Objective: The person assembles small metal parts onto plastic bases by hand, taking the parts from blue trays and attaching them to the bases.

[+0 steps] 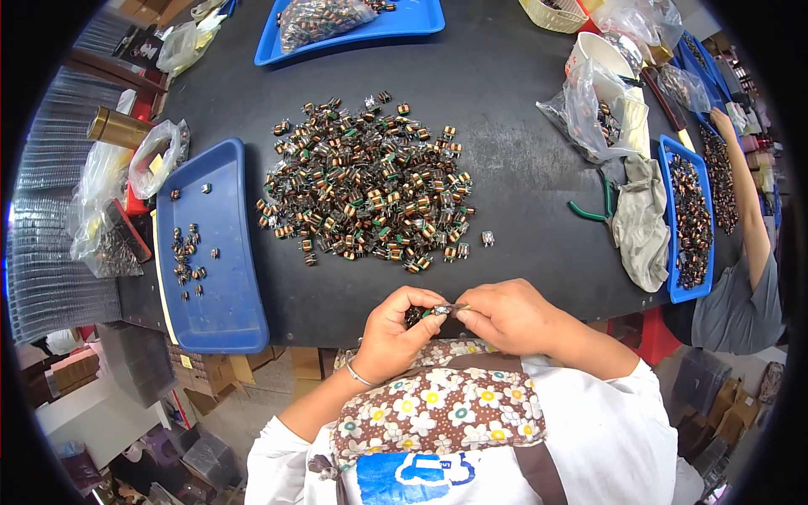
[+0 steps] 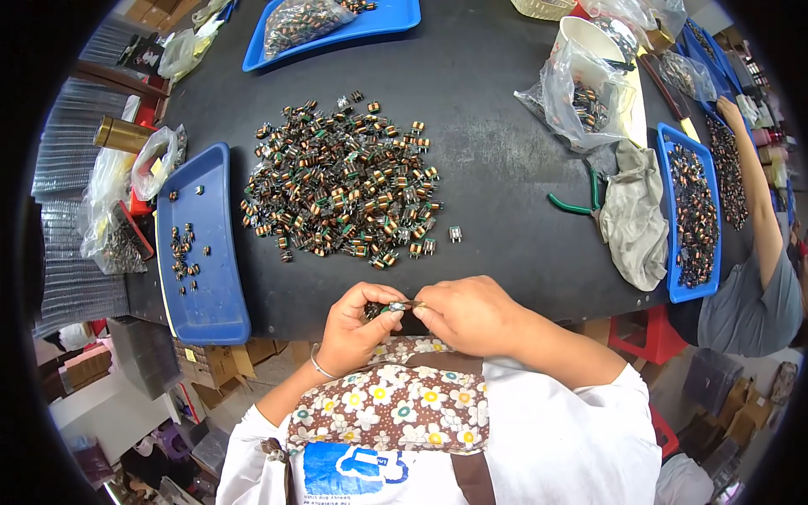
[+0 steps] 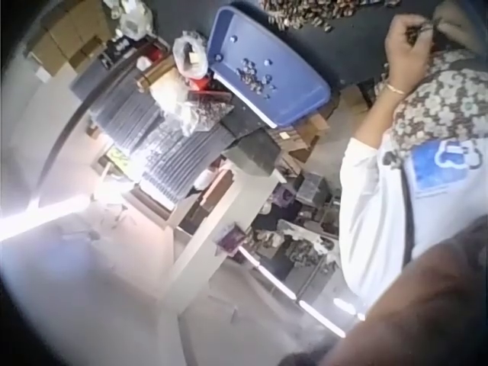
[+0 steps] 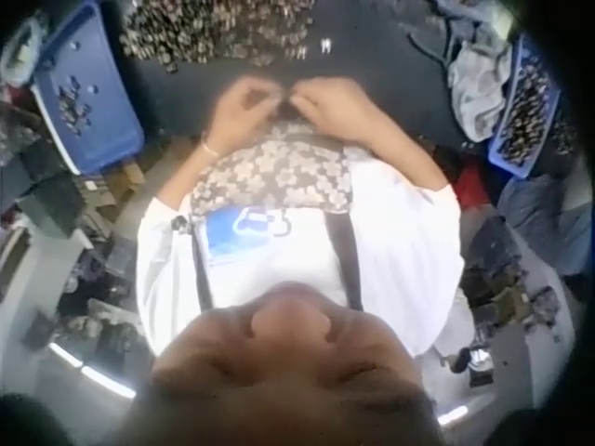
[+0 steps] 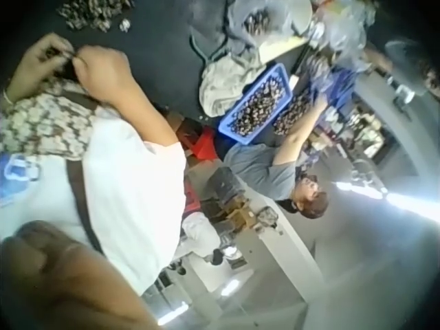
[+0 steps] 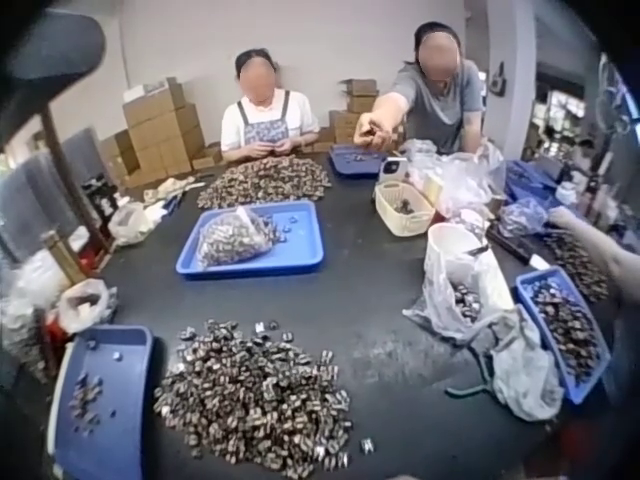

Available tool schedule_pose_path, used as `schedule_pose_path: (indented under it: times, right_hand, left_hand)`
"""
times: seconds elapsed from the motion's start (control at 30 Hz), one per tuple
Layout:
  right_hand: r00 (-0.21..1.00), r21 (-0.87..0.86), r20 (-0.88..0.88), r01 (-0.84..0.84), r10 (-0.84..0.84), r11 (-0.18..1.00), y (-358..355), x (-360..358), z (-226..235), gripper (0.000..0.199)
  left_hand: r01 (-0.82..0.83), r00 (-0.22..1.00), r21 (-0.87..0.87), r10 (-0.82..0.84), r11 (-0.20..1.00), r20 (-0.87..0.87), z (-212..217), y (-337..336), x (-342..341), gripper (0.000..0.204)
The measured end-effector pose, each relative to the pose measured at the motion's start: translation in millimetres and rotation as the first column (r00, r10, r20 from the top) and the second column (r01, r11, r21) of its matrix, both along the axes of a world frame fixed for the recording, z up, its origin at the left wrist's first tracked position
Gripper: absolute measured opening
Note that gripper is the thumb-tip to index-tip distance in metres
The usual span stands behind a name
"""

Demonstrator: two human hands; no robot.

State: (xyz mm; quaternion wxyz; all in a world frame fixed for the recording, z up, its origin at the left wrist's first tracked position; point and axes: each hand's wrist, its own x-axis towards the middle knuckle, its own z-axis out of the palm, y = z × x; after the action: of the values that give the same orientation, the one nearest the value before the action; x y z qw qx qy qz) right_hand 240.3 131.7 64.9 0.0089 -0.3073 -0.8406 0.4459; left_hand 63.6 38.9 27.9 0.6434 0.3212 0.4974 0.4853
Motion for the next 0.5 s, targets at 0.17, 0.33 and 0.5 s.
schedule_pose_path:
  times: [0.17, 0.33, 0.5]
  right_hand:
    - [0.998, -0.019, -0.027, 0.051, -0.051, 0.999, -5.8, 6.4, 8.5, 0.022]
    - [0.998, 0.061, -0.006, 0.066, -0.066, 0.996, -5.9, 13.0, 25.3, 0.022]
    - [0.998, -0.074, 0.061, 0.034, -0.03, 0.997, -6.9, 14.2, 35.4, 0.026]
  left_hand:
    - [0.118, 0.91, 0.22, -0.017, 0.968, -0.414, 6.5, 3.6, 1.9, 0.014]
    - [-0.043, 0.992, -0.004, 0.042, 0.999, -0.117, 23.9, 3.7, 14.6, 0.011]
    - [-0.01, 0.983, 0.156, 0.039, 0.988, -0.182, 21.4, 2.7, 18.5, 0.012]
